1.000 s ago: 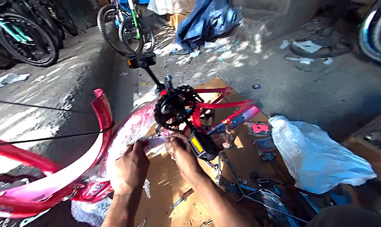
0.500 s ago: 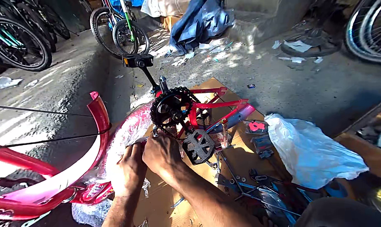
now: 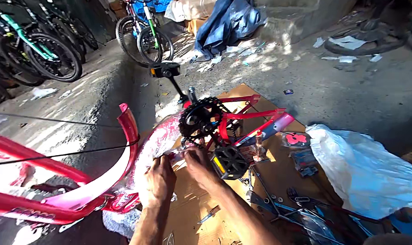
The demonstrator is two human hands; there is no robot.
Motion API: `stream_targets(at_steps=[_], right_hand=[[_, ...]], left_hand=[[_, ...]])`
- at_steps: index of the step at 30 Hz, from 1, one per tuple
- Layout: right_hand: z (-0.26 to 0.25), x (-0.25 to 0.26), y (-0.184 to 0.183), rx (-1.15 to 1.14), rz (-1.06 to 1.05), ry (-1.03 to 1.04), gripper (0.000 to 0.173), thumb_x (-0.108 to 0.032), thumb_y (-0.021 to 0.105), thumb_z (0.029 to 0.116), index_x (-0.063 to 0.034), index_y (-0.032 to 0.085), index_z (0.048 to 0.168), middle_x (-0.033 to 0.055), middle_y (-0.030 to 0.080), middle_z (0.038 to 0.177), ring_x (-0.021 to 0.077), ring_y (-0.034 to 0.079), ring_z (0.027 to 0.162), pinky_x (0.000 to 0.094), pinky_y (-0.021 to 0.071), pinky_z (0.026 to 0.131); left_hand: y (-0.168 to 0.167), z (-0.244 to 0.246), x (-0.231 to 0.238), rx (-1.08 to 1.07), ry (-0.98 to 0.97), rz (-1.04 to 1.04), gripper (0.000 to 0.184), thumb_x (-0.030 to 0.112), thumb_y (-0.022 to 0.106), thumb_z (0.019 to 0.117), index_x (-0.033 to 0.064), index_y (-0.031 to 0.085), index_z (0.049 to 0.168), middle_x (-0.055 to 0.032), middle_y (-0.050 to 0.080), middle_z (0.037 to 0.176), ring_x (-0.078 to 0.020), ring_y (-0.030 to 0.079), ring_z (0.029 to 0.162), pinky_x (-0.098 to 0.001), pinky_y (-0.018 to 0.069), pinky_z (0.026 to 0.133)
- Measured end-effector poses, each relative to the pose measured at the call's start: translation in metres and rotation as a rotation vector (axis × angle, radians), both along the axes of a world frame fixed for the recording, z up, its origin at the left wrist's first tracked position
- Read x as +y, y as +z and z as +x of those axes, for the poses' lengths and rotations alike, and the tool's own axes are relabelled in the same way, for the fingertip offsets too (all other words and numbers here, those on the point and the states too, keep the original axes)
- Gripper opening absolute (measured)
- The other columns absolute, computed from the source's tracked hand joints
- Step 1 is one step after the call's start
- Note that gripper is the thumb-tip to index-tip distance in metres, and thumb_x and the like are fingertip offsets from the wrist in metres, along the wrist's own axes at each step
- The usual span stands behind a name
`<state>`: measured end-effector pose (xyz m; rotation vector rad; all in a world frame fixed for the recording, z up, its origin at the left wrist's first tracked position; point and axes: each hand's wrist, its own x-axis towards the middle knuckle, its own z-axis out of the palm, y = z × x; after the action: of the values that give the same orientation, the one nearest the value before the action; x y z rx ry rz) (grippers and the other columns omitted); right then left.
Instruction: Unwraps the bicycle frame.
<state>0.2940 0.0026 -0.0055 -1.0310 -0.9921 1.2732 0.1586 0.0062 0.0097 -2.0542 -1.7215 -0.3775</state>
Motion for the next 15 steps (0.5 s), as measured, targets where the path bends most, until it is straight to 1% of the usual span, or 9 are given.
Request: stream_targets(at_steps=[1, 2, 3, 5, 8, 10, 12, 14, 15], right_hand=[[0.005, 0.000, -0.001, -0.275, 0.107, -0.033, 0.020, -0.011, 0.051, 0.1049, -0.0001, 0.066, 0.110, 0.0100, 0.064, 0.086, 0.0171, 0.061, 0.073, 0.0340, 0.0537, 0.068], [0.008, -0.001, 0.000, -0.476, 0.178, -0.053, 0.019, -0.010, 0.053, 0.1032, 0.0016, 0.065, 0.112, 0.0137, 0.067, 0.091, 0.0228, 0.066, 0.081, 0.0405, 0.0566, 0.075], [0.010, -0.002, 0.001, -0.615, 0.229, -0.074, 0.017, -0.009, 0.054, 0.1018, 0.0018, 0.064, 0.111, 0.0149, 0.068, 0.091, 0.0259, 0.068, 0.082, 0.0440, 0.0572, 0.076], [0.012, -0.001, -0.001, -0.736, 0.314, -0.125, 0.018, -0.008, 0.056, 0.0999, 0.0024, 0.065, 0.112, 0.0152, 0.069, 0.088, 0.0270, 0.069, 0.080, 0.0451, 0.0581, 0.073], [0.011, 0.004, -0.004, -0.704, 0.299, -0.150, 0.021, -0.011, 0.052, 0.1047, 0.0011, 0.065, 0.115, 0.0152, 0.067, 0.085, 0.0261, 0.067, 0.072, 0.0451, 0.0572, 0.066], [0.010, 0.003, -0.006, -0.588, 0.219, -0.118, 0.024, -0.017, 0.046, 0.1082, -0.0034, 0.064, 0.116, 0.0125, 0.064, 0.084, 0.0235, 0.062, 0.066, 0.0437, 0.0533, 0.059], [0.008, 0.005, -0.002, -0.560, 0.201, -0.118, 0.028, -0.022, 0.045, 0.1084, -0.0062, 0.065, 0.120, 0.0108, 0.065, 0.085, 0.0225, 0.062, 0.065, 0.0444, 0.0534, 0.057], [0.006, 0.003, -0.006, -0.603, 0.258, -0.151, 0.028, -0.021, 0.047, 0.1066, -0.0053, 0.065, 0.121, 0.0087, 0.063, 0.077, 0.0198, 0.060, 0.058, 0.0413, 0.0532, 0.051], [0.007, 0.002, -0.009, -0.618, 0.301, -0.173, 0.026, -0.019, 0.049, 0.1048, -0.0039, 0.066, 0.117, 0.0073, 0.060, 0.072, 0.0182, 0.058, 0.054, 0.0389, 0.0517, 0.049]], left_hand=[[0.000, 0.000, 0.001, -0.007, 0.005, 0.001, 0.018, 0.012, 0.054, 0.1007, 0.0026, 0.070, 0.099, -0.0184, 0.071, 0.089, -0.0395, 0.071, 0.071, -0.0567, 0.0548, 0.057], [0.000, 0.001, 0.000, -0.015, 0.017, -0.004, 0.017, 0.012, 0.055, 0.1002, 0.0032, 0.070, 0.098, -0.0178, 0.071, 0.089, -0.0389, 0.070, 0.070, -0.0560, 0.0546, 0.056], [0.000, 0.003, -0.001, -0.014, 0.028, -0.004, 0.016, 0.012, 0.056, 0.0999, 0.0040, 0.070, 0.099, -0.0169, 0.070, 0.089, -0.0377, 0.070, 0.069, -0.0549, 0.0548, 0.056], [-0.001, 0.003, -0.002, -0.017, 0.027, 0.027, 0.014, 0.012, 0.057, 0.1000, 0.0058, 0.070, 0.100, -0.0150, 0.070, 0.091, -0.0356, 0.069, 0.066, -0.0528, 0.0546, 0.054], [-0.003, -0.003, 0.000, -0.036, -0.042, 0.070, 0.013, 0.012, 0.059, 0.0985, 0.0077, 0.071, 0.103, -0.0122, 0.070, 0.092, -0.0319, 0.069, 0.065, -0.0500, 0.0545, 0.052], [-0.007, -0.008, -0.005, -0.078, -0.110, 0.048, 0.019, 0.015, 0.056, 0.0989, 0.0097, 0.071, 0.110, -0.0101, 0.069, 0.095, -0.0292, 0.068, 0.066, -0.0475, 0.0548, 0.052], [-0.010, -0.009, -0.007, -0.133, -0.159, 0.059, 0.029, 0.022, 0.053, 0.1002, 0.0112, 0.069, 0.122, -0.0090, 0.069, 0.103, -0.0262, 0.068, 0.066, -0.0461, 0.0557, 0.053], [-0.012, -0.005, -0.005, -0.227, -0.203, 0.097, 0.030, 0.028, 0.055, 0.1021, 0.0134, 0.069, 0.124, -0.0076, 0.070, 0.101, -0.0244, 0.068, 0.068, -0.0451, 0.0551, 0.054], [-0.014, -0.002, -0.004, -0.275, -0.221, 0.112, 0.029, 0.028, 0.055, 0.1025, 0.0149, 0.069, 0.125, -0.0069, 0.070, 0.101, -0.0236, 0.069, 0.071, -0.0446, 0.0556, 0.055]])
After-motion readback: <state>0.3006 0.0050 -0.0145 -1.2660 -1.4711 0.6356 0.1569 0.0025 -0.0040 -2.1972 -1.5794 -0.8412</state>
